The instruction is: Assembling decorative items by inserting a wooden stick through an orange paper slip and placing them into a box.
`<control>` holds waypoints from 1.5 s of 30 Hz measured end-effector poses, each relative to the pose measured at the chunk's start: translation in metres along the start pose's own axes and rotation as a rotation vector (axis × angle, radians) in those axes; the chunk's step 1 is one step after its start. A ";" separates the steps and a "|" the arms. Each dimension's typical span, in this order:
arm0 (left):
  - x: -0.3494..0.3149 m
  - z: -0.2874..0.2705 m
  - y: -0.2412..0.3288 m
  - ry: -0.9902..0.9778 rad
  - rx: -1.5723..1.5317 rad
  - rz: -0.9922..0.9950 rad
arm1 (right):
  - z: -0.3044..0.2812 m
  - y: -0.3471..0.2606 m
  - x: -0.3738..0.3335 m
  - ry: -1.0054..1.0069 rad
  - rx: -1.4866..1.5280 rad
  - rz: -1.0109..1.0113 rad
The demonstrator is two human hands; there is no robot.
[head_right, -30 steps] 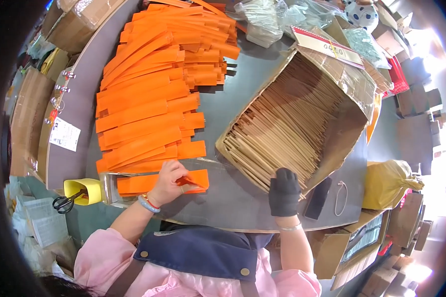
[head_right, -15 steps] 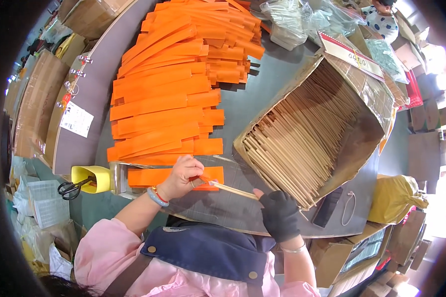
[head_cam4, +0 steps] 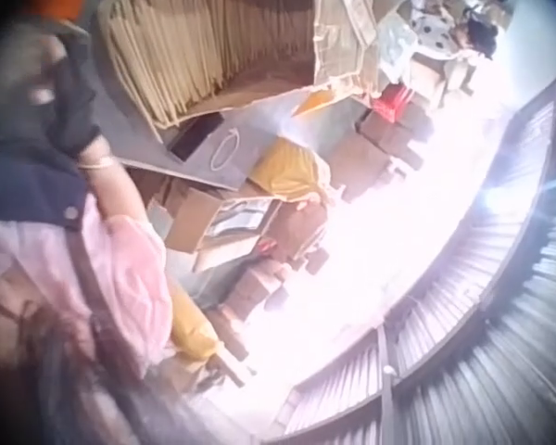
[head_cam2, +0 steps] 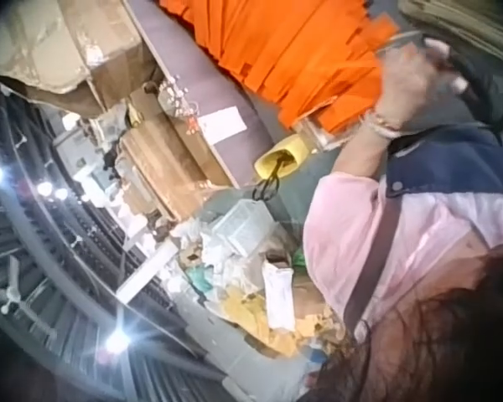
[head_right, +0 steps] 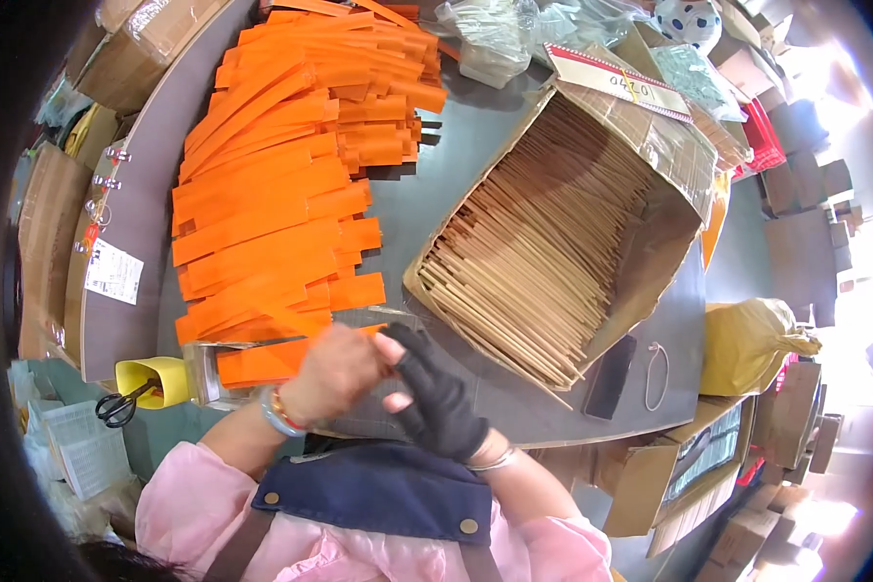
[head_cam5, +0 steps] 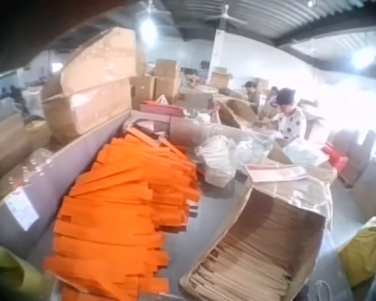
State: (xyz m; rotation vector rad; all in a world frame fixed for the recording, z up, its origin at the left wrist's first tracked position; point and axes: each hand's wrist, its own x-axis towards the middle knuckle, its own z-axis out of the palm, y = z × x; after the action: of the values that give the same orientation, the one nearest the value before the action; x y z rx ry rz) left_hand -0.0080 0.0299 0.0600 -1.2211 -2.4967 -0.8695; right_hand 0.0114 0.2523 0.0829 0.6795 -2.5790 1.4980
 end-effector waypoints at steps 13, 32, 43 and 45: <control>-0.042 0.037 -0.035 0.183 -0.139 -0.459 | -0.033 0.079 -0.022 0.045 -0.927 0.103; -0.052 0.037 -0.043 0.154 -0.332 -0.443 | -0.033 0.022 -0.020 -0.200 -0.504 0.132; -0.017 -0.002 -0.023 0.095 0.085 -0.213 | -0.040 0.029 -0.010 -0.116 -0.277 0.314; 0.000 -0.004 -0.003 0.016 0.066 -0.108 | -0.008 0.003 -0.001 -0.127 0.092 0.133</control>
State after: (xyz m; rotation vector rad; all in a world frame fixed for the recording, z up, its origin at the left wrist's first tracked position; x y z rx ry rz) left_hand -0.0103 0.0258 0.0618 -1.0628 -2.5774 -0.8107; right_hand 0.0096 0.2608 0.0850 0.6442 -2.7121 1.6735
